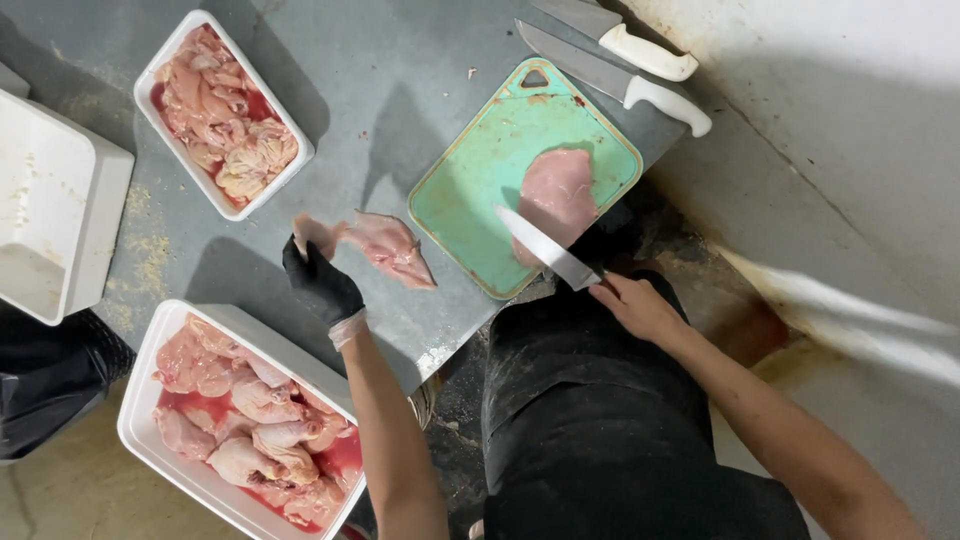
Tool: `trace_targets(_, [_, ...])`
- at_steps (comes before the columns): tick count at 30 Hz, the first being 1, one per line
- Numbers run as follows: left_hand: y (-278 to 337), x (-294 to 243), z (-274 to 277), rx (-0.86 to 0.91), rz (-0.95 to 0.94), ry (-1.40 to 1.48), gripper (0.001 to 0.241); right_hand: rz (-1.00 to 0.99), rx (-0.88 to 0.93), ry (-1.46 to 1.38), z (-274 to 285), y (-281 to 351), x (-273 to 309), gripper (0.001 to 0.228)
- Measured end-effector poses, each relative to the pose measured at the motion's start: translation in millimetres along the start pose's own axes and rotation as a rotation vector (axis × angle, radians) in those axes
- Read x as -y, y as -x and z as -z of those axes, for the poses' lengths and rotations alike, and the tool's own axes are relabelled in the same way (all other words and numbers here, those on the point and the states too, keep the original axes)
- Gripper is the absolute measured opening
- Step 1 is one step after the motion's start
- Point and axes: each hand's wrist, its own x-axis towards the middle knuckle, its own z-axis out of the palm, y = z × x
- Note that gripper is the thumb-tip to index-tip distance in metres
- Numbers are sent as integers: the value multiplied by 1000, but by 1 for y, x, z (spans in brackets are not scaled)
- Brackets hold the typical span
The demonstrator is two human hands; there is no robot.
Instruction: Trimming and slicing raw chicken breasts on a cutting board using a chef's knife in a food preparation area.
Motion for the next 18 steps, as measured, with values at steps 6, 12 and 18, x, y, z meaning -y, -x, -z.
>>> trace_targets(6, [63,-1,-30,448,-620,-705,74,-19,-263,-252,5,-18,-57,54])
trace_targets(12, [200,-66,-140,709,-806,-556,69,-38,-407,-323,14,-21,-80,57])
trace_targets(18, [242,-83,-208,936,-990,-736,74,-31,-383,-440,17,-20,-76,50])
